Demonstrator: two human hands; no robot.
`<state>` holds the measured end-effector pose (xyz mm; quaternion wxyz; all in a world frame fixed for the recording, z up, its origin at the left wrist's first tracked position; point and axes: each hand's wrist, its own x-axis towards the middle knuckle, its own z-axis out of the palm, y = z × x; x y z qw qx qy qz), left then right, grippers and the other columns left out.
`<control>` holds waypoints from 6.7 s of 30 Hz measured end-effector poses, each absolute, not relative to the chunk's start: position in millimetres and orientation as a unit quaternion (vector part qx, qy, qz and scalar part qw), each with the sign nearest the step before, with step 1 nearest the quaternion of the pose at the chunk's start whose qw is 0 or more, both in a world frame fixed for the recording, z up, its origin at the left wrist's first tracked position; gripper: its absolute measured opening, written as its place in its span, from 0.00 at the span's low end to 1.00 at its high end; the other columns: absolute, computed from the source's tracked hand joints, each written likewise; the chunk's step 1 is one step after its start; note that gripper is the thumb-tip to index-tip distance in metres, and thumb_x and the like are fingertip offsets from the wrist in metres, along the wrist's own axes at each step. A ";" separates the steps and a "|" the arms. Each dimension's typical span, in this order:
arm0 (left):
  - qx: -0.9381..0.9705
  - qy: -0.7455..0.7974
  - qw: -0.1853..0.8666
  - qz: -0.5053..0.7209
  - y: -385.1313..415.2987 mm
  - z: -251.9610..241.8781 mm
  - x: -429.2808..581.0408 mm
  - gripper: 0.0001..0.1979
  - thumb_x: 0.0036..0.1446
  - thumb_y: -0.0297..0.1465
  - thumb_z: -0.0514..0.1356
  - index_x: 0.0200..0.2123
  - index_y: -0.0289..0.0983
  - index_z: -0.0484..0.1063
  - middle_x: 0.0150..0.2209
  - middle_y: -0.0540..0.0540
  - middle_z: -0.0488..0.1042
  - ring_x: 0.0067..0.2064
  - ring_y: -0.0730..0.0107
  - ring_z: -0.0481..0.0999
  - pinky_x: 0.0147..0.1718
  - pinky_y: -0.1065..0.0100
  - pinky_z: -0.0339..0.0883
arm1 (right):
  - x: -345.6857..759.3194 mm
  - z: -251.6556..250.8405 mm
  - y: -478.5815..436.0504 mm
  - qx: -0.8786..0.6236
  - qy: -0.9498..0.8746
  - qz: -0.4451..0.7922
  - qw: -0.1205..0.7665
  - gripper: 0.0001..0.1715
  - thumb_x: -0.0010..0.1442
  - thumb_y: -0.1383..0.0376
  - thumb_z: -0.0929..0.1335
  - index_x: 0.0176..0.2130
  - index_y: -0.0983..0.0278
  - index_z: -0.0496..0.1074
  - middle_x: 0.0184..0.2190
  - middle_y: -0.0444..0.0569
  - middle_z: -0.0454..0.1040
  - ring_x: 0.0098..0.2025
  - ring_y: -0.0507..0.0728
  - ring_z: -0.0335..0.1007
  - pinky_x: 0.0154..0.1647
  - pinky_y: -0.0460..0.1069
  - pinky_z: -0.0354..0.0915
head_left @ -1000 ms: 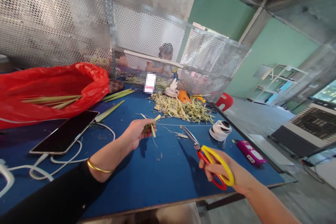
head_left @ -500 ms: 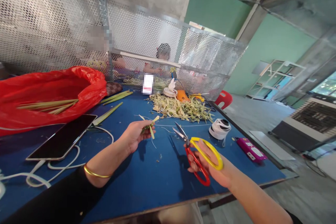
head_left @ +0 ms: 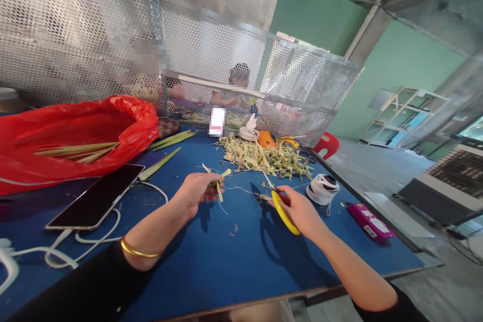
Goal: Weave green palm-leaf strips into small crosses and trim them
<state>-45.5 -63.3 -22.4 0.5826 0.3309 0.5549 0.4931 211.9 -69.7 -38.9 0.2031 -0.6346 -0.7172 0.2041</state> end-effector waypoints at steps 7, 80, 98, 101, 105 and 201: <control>0.397 0.540 0.601 0.436 -69.0 -6.1 -55.4 0.09 0.42 0.34 0.65 0.22 0.32 0.74 0.24 0.45 0.76 0.25 0.70 0.74 0.24 0.71 0.66 | 205.8 -21.2 -42.6 -0.614 -0.789 -0.022 0.003 0.13 0.52 0.64 0.69 0.39 0.65 0.75 0.30 0.55 0.77 0.35 0.65 0.75 0.29 0.51 0.62; 0.601 0.488 0.458 0.437 -87.3 -21.4 -20.6 0.09 0.52 0.37 0.60 0.29 0.37 0.73 0.24 0.49 0.74 0.28 0.68 0.74 0.31 0.70 0.68 | 147.4 -50.1 -44.4 -0.381 -0.829 0.232 0.337 0.10 0.58 0.70 0.63 0.27 0.63 0.68 0.23 0.44 0.69 0.26 0.52 0.64 0.28 0.45 0.58; 0.620 0.577 0.297 0.441 -81.7 -41.0 -22.7 0.11 0.52 0.36 0.57 0.28 0.35 0.76 0.23 0.51 0.73 0.26 0.72 0.69 0.25 0.73 0.60 | 145.3 -31.7 -71.4 -0.250 -0.879 0.272 0.302 0.10 0.62 0.70 0.62 0.28 0.64 0.65 0.25 0.43 0.66 0.27 0.50 0.62 0.29 0.44 0.57; 0.648 0.579 0.291 0.402 -83.3 -37.9 -21.0 0.11 0.53 0.34 0.56 0.25 0.35 0.74 0.22 0.52 0.71 0.25 0.74 0.66 0.24 0.74 0.57 | 146.1 -27.0 -69.4 -0.272 -0.828 0.370 0.323 0.11 0.61 0.69 0.63 0.26 0.64 0.65 0.23 0.41 0.64 0.24 0.48 0.61 0.27 0.43 0.58; 0.690 0.553 0.340 0.320 -85.9 -32.8 -20.0 0.11 0.52 0.32 0.54 0.21 0.35 0.70 0.18 0.54 0.65 0.22 0.77 0.62 0.22 0.75 0.55 | 150.2 -25.9 -61.4 -0.294 -0.805 0.368 0.360 0.11 0.61 0.69 0.63 0.26 0.64 0.66 0.23 0.41 0.64 0.24 0.48 0.60 0.26 0.44 0.57; 0.510 0.573 0.437 0.470 -75.0 -29.7 -25.1 0.09 0.44 0.32 0.64 0.30 0.34 0.72 0.24 0.50 0.75 0.26 0.70 0.75 0.29 0.70 0.68 | 135.4 -46.0 -60.9 -0.313 -0.510 0.683 0.419 0.10 0.55 0.62 0.68 0.25 0.65 0.68 0.25 0.44 0.70 0.28 0.51 0.67 0.35 0.48 0.63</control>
